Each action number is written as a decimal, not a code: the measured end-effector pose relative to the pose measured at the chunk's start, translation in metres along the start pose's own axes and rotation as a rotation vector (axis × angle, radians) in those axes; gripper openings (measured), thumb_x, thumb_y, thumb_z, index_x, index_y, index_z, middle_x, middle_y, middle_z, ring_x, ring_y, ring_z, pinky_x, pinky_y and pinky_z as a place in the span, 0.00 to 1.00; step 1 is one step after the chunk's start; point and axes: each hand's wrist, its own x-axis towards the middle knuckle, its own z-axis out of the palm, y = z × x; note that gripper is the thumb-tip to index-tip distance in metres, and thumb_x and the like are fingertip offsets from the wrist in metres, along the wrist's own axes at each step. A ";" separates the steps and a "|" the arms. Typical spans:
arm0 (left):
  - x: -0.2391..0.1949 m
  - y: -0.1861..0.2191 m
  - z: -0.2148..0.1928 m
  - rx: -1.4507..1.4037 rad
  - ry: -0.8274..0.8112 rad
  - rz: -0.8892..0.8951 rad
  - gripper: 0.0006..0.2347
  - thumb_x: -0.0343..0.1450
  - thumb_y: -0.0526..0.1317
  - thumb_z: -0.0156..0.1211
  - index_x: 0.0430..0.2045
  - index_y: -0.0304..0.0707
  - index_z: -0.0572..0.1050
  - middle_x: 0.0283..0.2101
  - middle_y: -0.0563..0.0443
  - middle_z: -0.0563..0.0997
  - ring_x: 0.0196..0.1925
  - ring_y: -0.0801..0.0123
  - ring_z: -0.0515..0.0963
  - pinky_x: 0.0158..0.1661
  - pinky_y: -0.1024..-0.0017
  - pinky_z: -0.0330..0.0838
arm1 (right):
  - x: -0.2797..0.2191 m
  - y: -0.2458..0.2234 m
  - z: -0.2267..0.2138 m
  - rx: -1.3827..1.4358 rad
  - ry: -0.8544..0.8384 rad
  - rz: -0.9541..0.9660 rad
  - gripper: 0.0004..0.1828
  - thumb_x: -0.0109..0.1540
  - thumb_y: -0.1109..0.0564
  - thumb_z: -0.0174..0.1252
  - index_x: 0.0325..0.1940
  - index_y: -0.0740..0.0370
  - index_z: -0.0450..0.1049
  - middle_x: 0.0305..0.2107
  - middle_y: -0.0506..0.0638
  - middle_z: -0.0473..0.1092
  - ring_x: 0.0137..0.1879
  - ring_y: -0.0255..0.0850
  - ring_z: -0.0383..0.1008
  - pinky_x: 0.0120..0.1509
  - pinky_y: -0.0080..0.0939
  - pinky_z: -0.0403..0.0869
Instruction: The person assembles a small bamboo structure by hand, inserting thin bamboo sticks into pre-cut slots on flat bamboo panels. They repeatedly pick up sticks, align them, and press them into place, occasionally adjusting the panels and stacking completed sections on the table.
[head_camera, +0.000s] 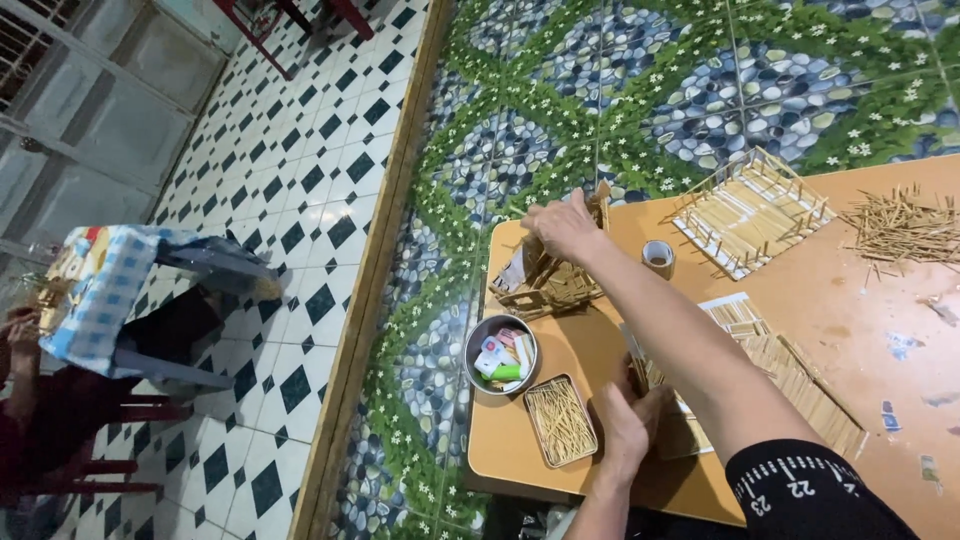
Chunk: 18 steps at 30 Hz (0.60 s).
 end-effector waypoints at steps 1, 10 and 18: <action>0.001 -0.013 -0.003 0.000 -0.002 0.000 0.19 0.65 0.29 0.53 0.52 0.28 0.65 0.50 0.43 0.75 0.54 0.64 0.72 0.51 0.69 0.69 | 0.001 0.002 0.002 0.000 0.001 0.001 0.14 0.62 0.65 0.43 0.22 0.55 0.60 0.22 0.43 0.55 0.33 0.38 0.62 0.68 0.72 0.48; 0.003 -0.009 -0.009 0.338 0.098 -0.096 0.15 0.61 0.30 0.61 0.41 0.36 0.71 0.30 0.53 0.76 0.26 0.73 0.71 0.26 0.75 0.70 | 0.006 0.015 0.012 0.157 0.032 -0.007 0.29 0.70 0.50 0.38 0.12 0.50 0.51 0.10 0.40 0.48 0.22 0.34 0.53 0.73 0.62 0.40; 0.007 -0.025 -0.012 0.266 0.111 -0.071 0.20 0.57 0.31 0.60 0.45 0.37 0.71 0.40 0.49 0.80 0.40 0.67 0.79 0.43 0.71 0.75 | 0.007 0.011 -0.022 0.089 0.028 0.048 0.27 0.72 0.53 0.37 0.16 0.50 0.56 0.13 0.41 0.52 0.24 0.35 0.55 0.59 0.47 0.55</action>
